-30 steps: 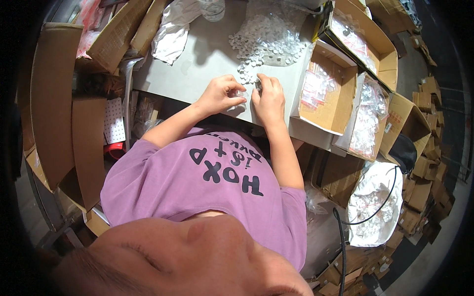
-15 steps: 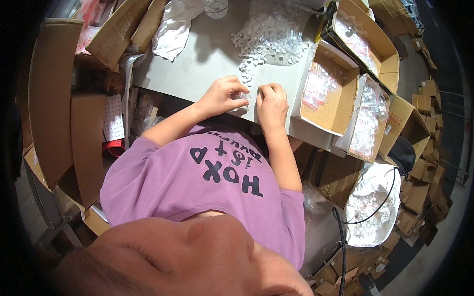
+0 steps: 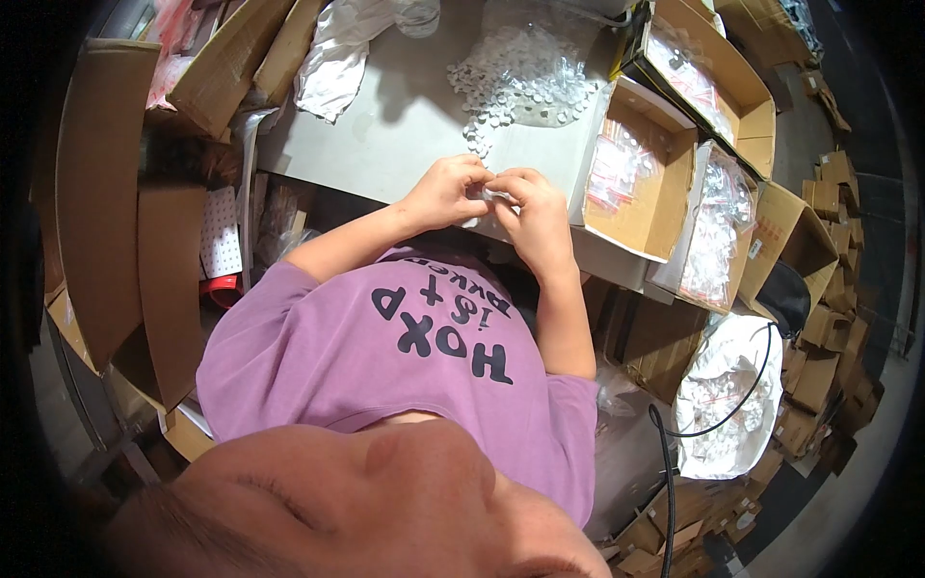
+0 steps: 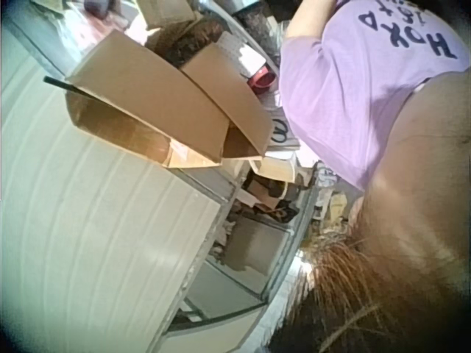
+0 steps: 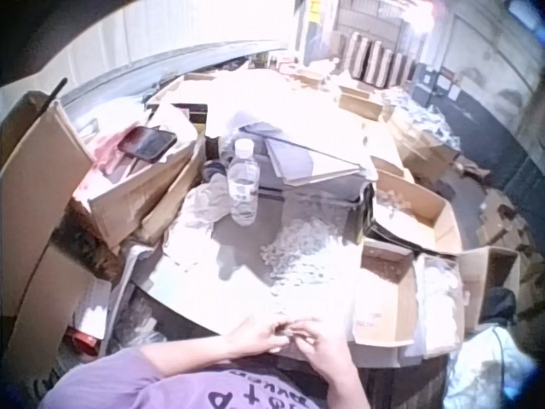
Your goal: The person picks up small white plastic components from a pile on the table and places them into a clear plastic bag held in a cardboard box.
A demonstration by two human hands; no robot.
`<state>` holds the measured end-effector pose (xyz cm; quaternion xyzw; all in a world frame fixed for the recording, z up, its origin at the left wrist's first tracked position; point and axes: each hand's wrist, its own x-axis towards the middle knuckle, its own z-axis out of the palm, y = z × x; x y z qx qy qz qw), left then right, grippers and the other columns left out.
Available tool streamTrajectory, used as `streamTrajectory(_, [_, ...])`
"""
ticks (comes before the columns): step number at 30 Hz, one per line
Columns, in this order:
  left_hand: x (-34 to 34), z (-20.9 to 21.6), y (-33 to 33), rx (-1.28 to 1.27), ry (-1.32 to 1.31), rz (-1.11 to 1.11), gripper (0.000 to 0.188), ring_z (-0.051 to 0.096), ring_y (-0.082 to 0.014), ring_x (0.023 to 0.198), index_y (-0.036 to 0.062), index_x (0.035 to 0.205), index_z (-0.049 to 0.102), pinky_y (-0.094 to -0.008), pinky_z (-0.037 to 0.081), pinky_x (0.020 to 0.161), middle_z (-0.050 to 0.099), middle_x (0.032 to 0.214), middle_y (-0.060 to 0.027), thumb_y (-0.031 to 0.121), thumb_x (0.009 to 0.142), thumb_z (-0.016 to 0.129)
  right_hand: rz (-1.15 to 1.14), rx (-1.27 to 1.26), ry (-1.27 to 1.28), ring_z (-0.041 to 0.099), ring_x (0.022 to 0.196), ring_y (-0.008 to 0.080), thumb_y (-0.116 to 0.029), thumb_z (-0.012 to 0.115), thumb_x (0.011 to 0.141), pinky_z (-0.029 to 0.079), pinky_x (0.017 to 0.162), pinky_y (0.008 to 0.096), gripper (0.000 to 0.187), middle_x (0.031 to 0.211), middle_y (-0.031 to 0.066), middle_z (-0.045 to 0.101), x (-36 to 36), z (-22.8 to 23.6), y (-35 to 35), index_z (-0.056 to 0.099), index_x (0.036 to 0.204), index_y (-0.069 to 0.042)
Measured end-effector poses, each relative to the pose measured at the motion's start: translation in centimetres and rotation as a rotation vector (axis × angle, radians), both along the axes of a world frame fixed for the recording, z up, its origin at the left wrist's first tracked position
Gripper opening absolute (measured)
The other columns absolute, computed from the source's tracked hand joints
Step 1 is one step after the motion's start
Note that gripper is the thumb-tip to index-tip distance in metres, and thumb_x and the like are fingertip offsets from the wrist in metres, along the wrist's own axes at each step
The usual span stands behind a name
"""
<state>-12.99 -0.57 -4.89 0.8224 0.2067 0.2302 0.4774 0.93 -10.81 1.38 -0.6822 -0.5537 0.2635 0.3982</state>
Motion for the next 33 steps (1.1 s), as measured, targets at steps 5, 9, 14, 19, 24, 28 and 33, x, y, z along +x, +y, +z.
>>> streamTrajectory(5, [0.3,0.8,-0.1,-0.091,-0.02,-0.007,0.027,0.057,-0.0186,0.066,0.0015,0.093,0.069,-0.03,0.048,0.06,0.057,0.075,-0.0086,0.012,0.068,0.074,0.022,0.004,-0.022,0.066,0.084,0.0255,0.005,0.064,0.075,0.054,0.07,0.0314,0.023,0.099,0.0137,0.066,0.2,1.1,-0.5,0.068,0.096,-0.002])
streamTrajectory(9, [0.4,0.9,0.0,-0.096,-0.024,-0.024,0.027,0.057,-0.017,0.066,0.0015,0.093,0.069,-0.0288,0.047,0.06,0.057,0.075,-0.0078,0.012,0.069,0.075,0.029,0.003,0.015,0.065,0.086,0.0277,0.006,0.062,0.077,0.053,0.075,0.0335,0.025,0.097,0.0137,0.067,0.5,1.2,-0.7,0.068,0.099,-0.003])
streamTrajectory(14, [0.6,1.3,0.2,-0.195,-0.043,-0.051,0.027,0.057,-0.0141,0.068,0.0017,0.093,0.069,-0.0269,0.047,0.062,0.058,0.077,-0.006,0.014,0.07,0.076,0.038,0.022,-0.064,0.064,0.086,0.0304,0.007,0.059,0.077,0.051,0.078,0.0364,0.028,0.093,0.0144,0.067,0.9,1.0,-1.1,0.068,0.102,-0.004])
streamTrajectory(19, [0.6,0.5,0.6,-0.425,-0.082,-0.102,0.023,0.057,-0.0109,0.074,0.0016,0.096,0.069,-0.0256,0.047,0.067,0.06,0.083,-0.003,0.01,0.075,0.073,0.13,0.073,-0.227,0.062,0.086,0.0324,0.01,0.055,0.077,0.05,0.075,0.0392,0.036,0.094,0.0163,0.065,0.6,2.2,-1.4,0.064,0.109,-0.004])
streamTrajectory(24, [0.8,0.7,1.1,-0.586,-0.178,-0.2,0.023,0.055,-0.01,0.081,0.0007,0.099,0.068,-0.0255,0.046,0.072,0.06,0.09,-0.0036,0.008,0.078,0.071,0.136,0.16,-0.197,0.061,0.094,0.0337,0.01,0.056,0.076,0.049,0.083,0.0404,0.04,0.101,0.0169,0.063,1.0,2.5,-1.6,0.061,0.114,-0.004])
streamTrajectory(28, [0.8,2.8,1.6,-0.496,-0.117,-0.322,0.027,0.054,-0.0095,0.082,0.0002,0.104,0.067,-0.0242,0.044,0.071,0.06,0.093,-0.0036,0.01,0.079,0.07,0.11,0.145,-0.24,0.055,0.109,0.0341,0.004,0.063,0.077,0.046,0.09,0.0413,0.026,0.113,0.0167,0.058,1.5,2.8,-1.9,0.061,0.102,-0.001])
streamTrajectory(33, [1.0,3.6,1.6,-0.407,-0.079,-0.429,0.035,0.055,-0.008,0.083,-0.0002,0.113,0.063,-0.024,0.046,0.071,0.061,0.094,-0.0019,0.009,0.08,0.069,0.121,0.167,-0.238,0.056,0.104,0.0343,0.001,0.066,0.078,0.047,0.086,0.0393,0.013,0.113,0.0164,0.057,2.0,3.0,-2.2,0.058,0.088,0.0])
